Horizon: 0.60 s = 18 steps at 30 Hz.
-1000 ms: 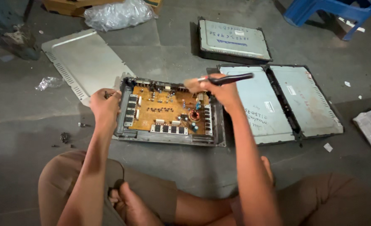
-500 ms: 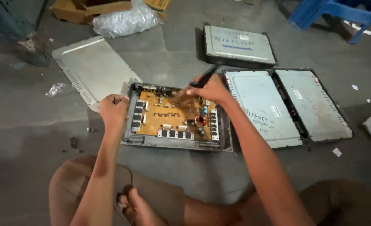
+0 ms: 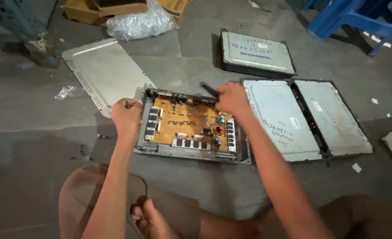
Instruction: The person sits on the floor and disassembles an electronic device. They use a screwdriver to remove screws from a circuit board, then use a hammer to tap the board loose from its metal casing. The person removes the board and continues to work on the device's internal components.
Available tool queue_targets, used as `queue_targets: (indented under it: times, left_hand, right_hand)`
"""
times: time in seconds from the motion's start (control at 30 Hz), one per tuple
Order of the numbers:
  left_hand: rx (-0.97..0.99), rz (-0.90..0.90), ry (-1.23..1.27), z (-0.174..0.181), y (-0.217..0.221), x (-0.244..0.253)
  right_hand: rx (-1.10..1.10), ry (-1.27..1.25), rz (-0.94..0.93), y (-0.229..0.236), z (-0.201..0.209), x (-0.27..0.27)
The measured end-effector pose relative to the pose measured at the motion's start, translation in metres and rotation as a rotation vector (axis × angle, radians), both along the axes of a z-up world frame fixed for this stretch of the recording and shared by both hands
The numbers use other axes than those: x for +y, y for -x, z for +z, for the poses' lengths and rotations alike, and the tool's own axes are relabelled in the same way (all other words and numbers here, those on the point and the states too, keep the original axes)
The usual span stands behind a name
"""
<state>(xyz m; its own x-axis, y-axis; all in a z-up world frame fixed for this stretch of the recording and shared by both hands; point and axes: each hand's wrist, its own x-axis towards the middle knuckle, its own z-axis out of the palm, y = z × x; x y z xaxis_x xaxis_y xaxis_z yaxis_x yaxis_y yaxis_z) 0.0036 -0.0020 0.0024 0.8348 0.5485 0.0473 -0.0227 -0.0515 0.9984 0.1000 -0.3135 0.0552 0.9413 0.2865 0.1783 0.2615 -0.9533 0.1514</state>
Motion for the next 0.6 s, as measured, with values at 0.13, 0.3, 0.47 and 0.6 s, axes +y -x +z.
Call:
queue_targets:
  times: [0.13,0.3,0.47,0.6]
  left_hand:
    - [0.034,0.007,-0.021,0.001,-0.001,-0.002]
    - [0.042,0.035,-0.108,0.0,-0.004,-0.004]
    - [0.052,0.029,-0.059,-0.005,-0.003,-0.002]
    - [0.026,0.024,-0.087,-0.006,-0.008,-0.007]
  right_hand:
    - [0.074,-0.723,-0.028,0.01,-0.001,0.012]
    - [0.172,-0.81,0.121,0.016,0.008,-0.007]
    - [-0.114,-0.131,-0.061,0.007,0.015,-0.039]
    - [-0.039,-0.102,-0.041,0.004,0.013,-0.048]
